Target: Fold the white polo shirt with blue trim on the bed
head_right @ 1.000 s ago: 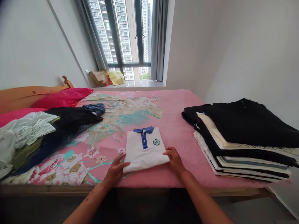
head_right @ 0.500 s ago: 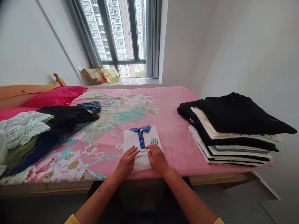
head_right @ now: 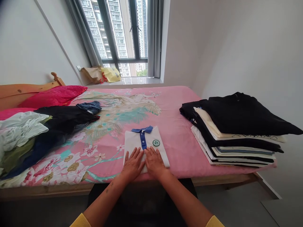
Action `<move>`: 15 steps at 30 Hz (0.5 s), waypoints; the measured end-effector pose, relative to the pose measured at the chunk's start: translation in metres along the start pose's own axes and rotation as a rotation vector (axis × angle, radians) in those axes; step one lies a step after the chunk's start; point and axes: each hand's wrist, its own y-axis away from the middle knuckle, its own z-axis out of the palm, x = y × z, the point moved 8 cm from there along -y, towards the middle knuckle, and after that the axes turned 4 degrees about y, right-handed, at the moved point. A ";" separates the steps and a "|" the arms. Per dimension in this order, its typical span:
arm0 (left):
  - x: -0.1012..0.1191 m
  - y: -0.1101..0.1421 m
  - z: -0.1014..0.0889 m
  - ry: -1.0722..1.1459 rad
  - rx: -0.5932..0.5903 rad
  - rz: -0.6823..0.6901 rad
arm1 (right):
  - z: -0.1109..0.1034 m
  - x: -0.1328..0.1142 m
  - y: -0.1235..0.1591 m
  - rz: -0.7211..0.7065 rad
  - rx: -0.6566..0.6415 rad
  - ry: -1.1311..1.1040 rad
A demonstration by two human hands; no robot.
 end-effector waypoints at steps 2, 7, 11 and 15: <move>-0.001 -0.002 0.009 -0.002 -0.019 -0.018 | 0.009 -0.003 -0.002 -0.019 -0.012 0.006; -0.006 0.002 0.022 -0.062 -0.012 -0.028 | 0.022 0.002 -0.001 -0.010 0.035 0.013; -0.006 0.000 0.019 -0.098 0.000 -0.029 | 0.014 0.002 0.001 0.077 0.088 -0.064; 0.008 0.013 0.014 -0.121 0.023 -0.006 | -0.012 -0.022 0.016 0.129 0.155 -0.219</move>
